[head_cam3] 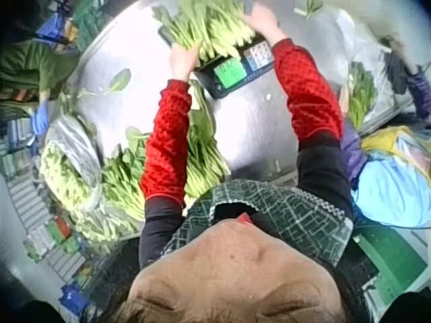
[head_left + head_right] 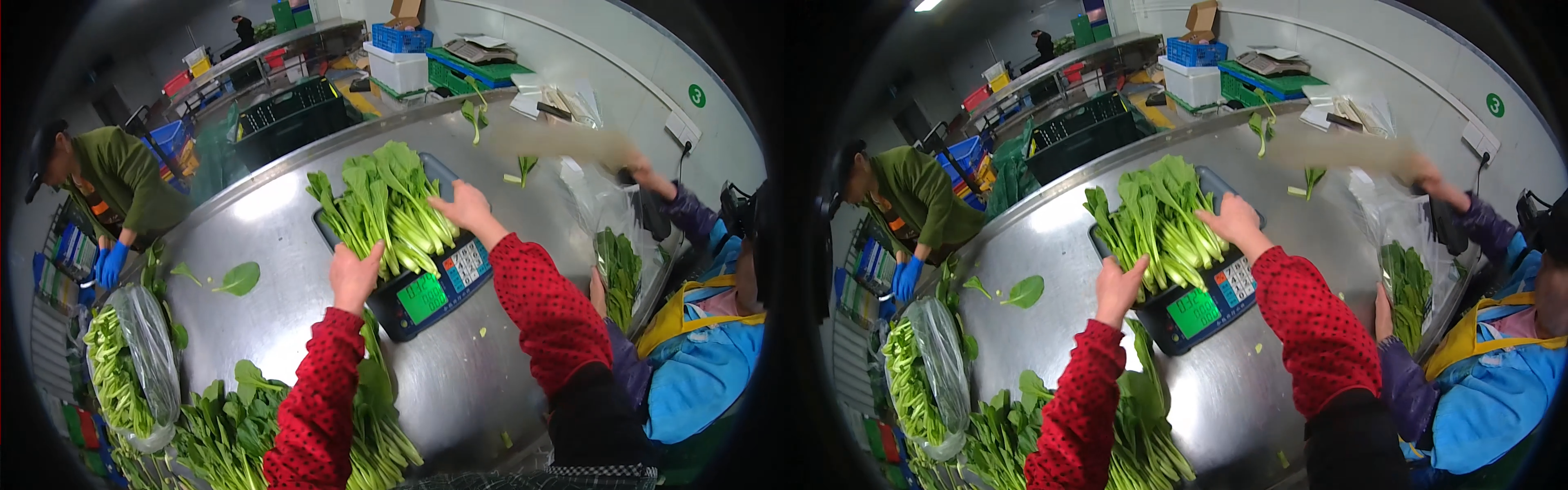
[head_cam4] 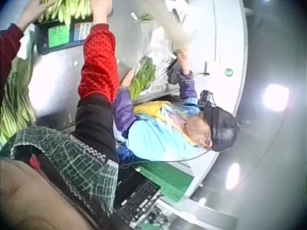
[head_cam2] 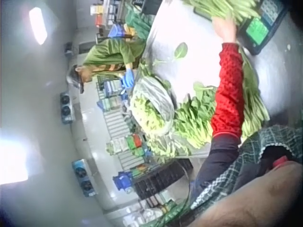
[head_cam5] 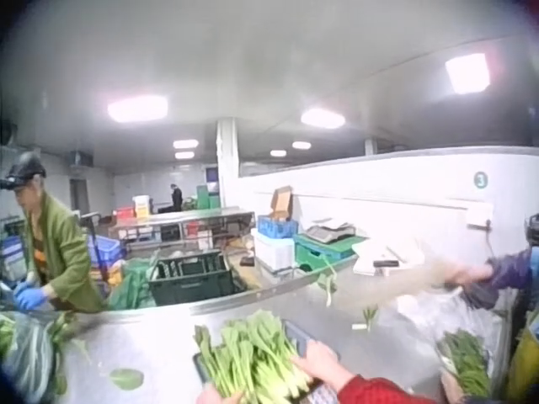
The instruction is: Weighing and sorting green leafy vegetables on a metal table using a digital scale.
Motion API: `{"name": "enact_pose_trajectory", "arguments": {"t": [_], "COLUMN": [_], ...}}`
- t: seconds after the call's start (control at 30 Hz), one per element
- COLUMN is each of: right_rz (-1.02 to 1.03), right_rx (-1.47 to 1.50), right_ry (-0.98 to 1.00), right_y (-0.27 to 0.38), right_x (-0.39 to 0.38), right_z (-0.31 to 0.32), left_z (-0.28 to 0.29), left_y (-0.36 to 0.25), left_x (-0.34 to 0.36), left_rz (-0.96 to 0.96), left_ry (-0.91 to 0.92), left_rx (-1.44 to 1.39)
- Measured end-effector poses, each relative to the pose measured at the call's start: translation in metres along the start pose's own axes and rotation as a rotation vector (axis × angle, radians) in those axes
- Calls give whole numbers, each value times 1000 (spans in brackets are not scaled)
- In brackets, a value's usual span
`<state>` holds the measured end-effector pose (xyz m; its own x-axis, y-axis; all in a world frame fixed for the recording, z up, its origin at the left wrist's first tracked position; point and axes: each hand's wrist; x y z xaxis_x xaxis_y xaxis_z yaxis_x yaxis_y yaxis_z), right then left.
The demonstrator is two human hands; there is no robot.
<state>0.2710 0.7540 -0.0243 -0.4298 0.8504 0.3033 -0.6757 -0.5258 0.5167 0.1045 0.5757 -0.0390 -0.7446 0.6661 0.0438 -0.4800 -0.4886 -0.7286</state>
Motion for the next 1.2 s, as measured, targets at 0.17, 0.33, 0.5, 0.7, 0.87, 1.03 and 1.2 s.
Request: {"name": "enact_pose_trajectory", "arguments": {"t": [0.17,0.33,0.5,0.7,0.87,1.03,1.2], "right_rz": [-108,-277,115,246,178,-83,-233], "right_rx": [-8,1110,1298,1279,1147,1328,1565], "right_ry": [328,525,281,291,306,297,-44], "right_y": [44,36,53,76,33,34,14], "right_x": [5,-7,-8,-12,-15,-32,-46], "right_z": [-16,-44,-33,15,-51,-24,-8], "left_z": [-37,-46,-13,22,-30,-26,-36], "left_y": [-25,-31,-35,-38,2,-30,-86], "left_x": [20,30,30,50,55,49,59], "left_rz": [176,275,-157,-603,-285,-211,-570], "left_ry": [-44,270,251,336,495,632,579], "left_rx": [-97,-975,-1009,-681,-878,-812,-433]}}
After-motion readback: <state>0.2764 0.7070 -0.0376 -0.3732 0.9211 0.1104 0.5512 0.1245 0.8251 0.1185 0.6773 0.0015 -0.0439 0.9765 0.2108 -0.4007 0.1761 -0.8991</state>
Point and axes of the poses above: each hand's wrist, its own x-axis towards the middle knuckle, its own z-axis out of the back of the hand, y = z × x, and after that the axes turned 4 degrees about z, right-handed
